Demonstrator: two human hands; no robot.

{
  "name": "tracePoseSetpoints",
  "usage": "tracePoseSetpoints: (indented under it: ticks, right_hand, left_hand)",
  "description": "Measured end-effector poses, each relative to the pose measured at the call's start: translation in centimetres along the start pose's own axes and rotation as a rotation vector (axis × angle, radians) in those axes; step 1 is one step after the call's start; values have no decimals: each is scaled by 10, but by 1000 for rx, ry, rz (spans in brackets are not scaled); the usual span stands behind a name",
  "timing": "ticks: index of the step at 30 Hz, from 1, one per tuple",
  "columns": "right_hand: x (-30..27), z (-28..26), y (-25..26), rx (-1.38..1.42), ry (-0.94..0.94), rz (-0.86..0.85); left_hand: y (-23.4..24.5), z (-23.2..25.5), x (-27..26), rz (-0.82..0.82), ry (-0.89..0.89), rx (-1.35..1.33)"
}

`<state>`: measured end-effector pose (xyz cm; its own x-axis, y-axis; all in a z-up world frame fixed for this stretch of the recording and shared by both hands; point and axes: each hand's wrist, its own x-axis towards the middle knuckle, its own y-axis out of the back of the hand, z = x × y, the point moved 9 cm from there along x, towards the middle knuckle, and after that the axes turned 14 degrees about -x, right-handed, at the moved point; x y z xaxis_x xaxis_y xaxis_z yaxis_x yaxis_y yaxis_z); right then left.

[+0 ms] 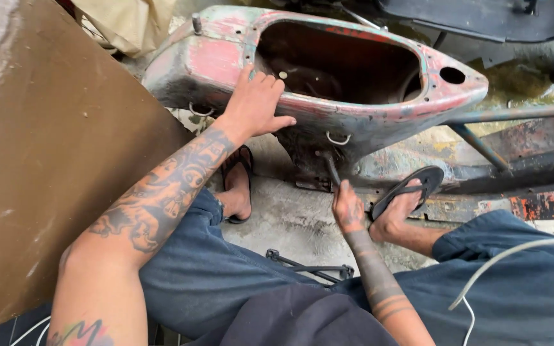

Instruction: Scrubbing a metal scooter frame with a wire brush to remove rust and old paint

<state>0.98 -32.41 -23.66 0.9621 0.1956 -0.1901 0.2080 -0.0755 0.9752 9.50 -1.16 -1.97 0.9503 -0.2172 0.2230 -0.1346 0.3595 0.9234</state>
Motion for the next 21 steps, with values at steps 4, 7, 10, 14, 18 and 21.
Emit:
tracePoseSetpoints:
  ticks: [4,7,10,14,18,21]
  right_hand:
    - [22,40,-87,-222,-50,-210]
    - [-1,7,-119,-214,179,-498]
    - [-22,-38,-87,-34,295,-592]
    - [-5,-36,-7,290,-10,-282]
    - [40,2,-65,-64,239,251]
    - [23,1,-101,-124,-118,-370]
  left_hand:
    - [8,10,-3,-128,11,112]
    - [10,11,-2,-103,-5,153]
    - [16,9,6,-87,-17,131]
    - [9,9,-10,-52,-23,138]
    - [14,12,-3,-28,-40,168]
    - [16,14,-3,-18,-41,164]
